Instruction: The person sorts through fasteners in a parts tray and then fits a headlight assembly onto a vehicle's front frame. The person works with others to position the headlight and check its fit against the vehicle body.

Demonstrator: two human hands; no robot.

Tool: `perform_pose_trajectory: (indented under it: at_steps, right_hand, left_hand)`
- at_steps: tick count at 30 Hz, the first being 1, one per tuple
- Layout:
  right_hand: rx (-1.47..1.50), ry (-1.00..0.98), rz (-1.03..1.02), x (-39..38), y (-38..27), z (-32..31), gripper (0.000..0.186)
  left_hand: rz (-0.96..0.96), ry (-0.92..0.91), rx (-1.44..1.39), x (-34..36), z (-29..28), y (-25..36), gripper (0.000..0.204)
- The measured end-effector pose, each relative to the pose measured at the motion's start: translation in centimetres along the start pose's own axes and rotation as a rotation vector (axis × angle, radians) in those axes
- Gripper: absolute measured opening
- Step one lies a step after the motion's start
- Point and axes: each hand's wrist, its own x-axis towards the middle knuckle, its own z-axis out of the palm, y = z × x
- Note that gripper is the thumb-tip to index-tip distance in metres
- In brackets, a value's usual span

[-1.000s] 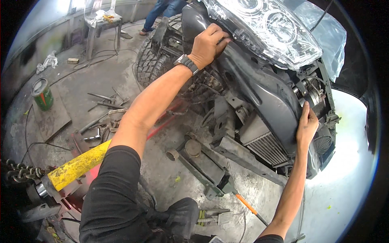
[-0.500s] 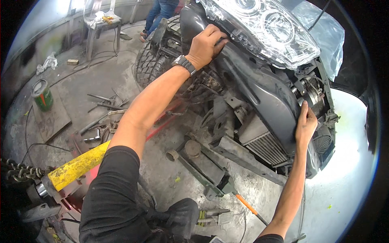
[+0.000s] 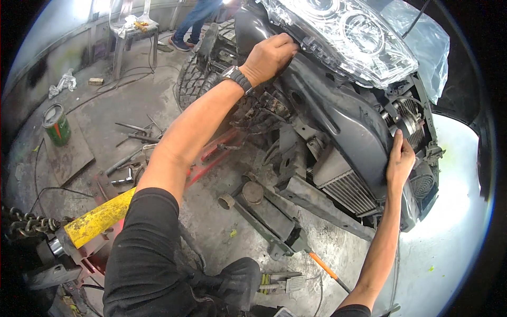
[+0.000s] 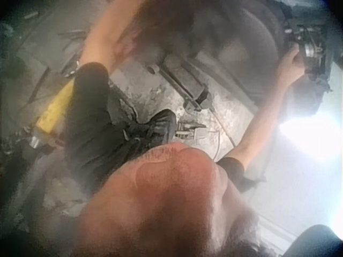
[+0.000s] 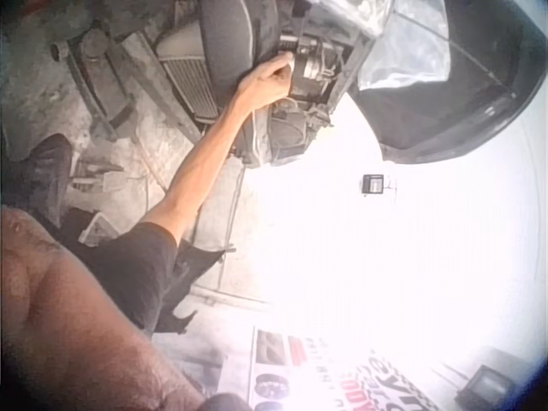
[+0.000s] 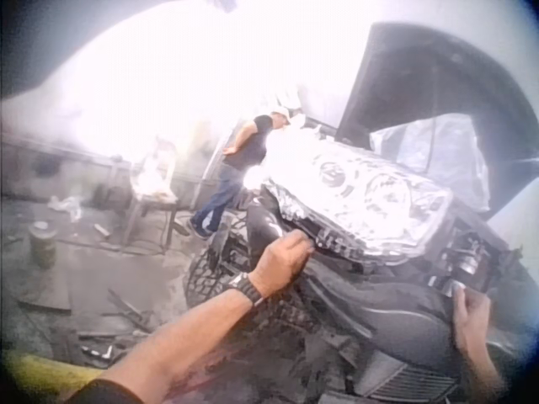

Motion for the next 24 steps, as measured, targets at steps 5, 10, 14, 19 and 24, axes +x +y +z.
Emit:
perform_pose_trajectory:
  at_steps: [5,10,14,19,24]
  right_hand:
    - [0.022,0.035,-0.01,-0.13,-0.04,0.29,0.058]
    - [-0.01,0.005,0.02,-0.09,-0.32,0.06,0.058]
    - [-0.008,0.012,0.016,-0.1,-0.25,0.06,0.056]
    - [-0.007,0.0,0.001,-0.16,-0.54,0.01,0.055]
    - [0.011,0.013,-0.017,-0.07,-0.28,0.09,0.055]
  left_hand:
    - [-0.025,0.072,0.05,-0.09,0.22,0.13,0.012]
    - [-0.068,0.125,0.095,-0.06,0.3,0.23,0.012]
    - [-0.051,0.149,0.075,0.03,0.59,0.24,0.013]
    - [-0.039,0.078,0.04,-0.13,0.38,0.16,0.018]
    - [-0.019,0.04,0.05,-0.15,0.14,0.12,0.019]
